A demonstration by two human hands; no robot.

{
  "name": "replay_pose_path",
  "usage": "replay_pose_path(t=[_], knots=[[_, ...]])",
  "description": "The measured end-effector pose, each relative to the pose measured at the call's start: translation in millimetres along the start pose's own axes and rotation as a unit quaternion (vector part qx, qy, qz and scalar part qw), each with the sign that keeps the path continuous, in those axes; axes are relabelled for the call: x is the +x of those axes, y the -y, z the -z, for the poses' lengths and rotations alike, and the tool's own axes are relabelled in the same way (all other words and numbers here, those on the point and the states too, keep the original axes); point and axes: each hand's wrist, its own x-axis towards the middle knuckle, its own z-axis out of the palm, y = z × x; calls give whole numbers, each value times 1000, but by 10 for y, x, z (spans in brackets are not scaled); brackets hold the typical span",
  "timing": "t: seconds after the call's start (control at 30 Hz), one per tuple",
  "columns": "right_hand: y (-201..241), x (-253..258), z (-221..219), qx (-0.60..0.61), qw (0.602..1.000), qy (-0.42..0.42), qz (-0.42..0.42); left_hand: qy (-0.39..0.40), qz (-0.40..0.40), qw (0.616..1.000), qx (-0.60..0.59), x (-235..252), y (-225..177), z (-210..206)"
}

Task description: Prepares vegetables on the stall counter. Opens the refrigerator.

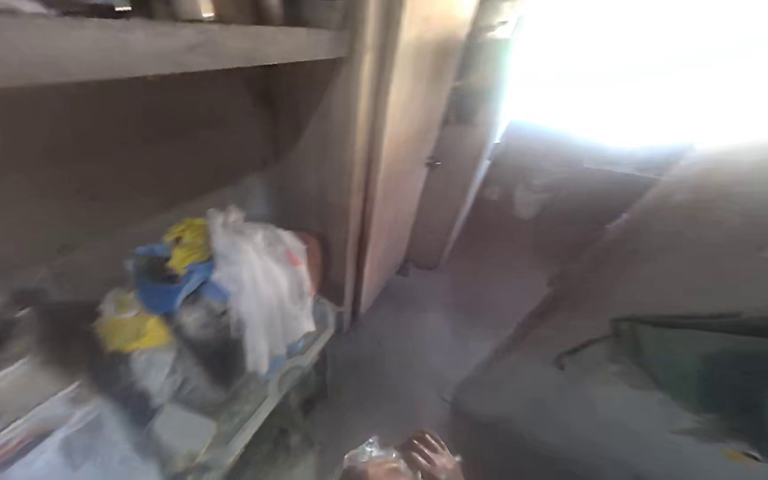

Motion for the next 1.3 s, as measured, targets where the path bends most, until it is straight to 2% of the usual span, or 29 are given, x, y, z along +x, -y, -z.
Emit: replay_pose_path(t=[0.07,0.13,0.17,0.23,0.33,0.4,0.47,0.53,0.6,0.67,0.73,0.83,0.9,0.97,1.07,1.1,1.2,1.23,1.3], knots=[[-314,114,164,-2,990,-77,-117,-58,-14,995,-85,405,314,23],[-725,247,281,34,950,-193,-244,-114,-12,983,-140,873,687,134],[-967,337,342,78,913,-254,-310,-136,5,979,-154,1132,902,197],[-1495,590,509,224,808,-355,-413,-154,57,969,-186,1687,1371,288],[-2218,1095,787,327,664,-452,-498,-86,131,953,-259,2606,2120,268],[-2591,1495,1000,333,600,-484,-542,-1,169,938,-301,3216,2489,138],[-3013,1896,1247,343,567,-505,-554,82,183,920,-336,3865,2702,-91],[-3425,2213,1391,362,527,-520,-566,152,230,886,-372,4450,2727,-336],[-3872,2510,1480,385,488,-531,-576,171,271,866,-384,5037,2667,-530],[-4368,2685,1545,420,469,-532,-566,146,286,839,-440,5587,2738,-759],[-4955,2798,1656,451,471,-533,-539,105,294,800,-513,6182,2878,-1044],[-5848,2996,2014,453,513,-511,-519,73,274,774,-566,6997,3144,-1513],[-6416,3249,2404,458,538,-491,-510,43,280,756,-590,7719,3164,-1724],[-6894,3468,2840,481,541,-482,-494,11,304,737,-603,8472,3084,-1833],[-7611,3663,3543,425,522,-547,-497,-5,304,725,-618,9516,3108,-1994],[-7848,3641,3721,363,545,-576,-490,-4,299,725,-620,9813,3152,-2060],[-8370,3558,4254,85,657,-618,-422,0,278,721,-635,10605,3218,-2359],[-8526,3584,4382,-9,695,-613,-376,3,275,709,-649,10855,3232,-2459],[-8883,3735,4607,-111,768,-558,-295,27,276,712,-645,11370,3244,-2651]])
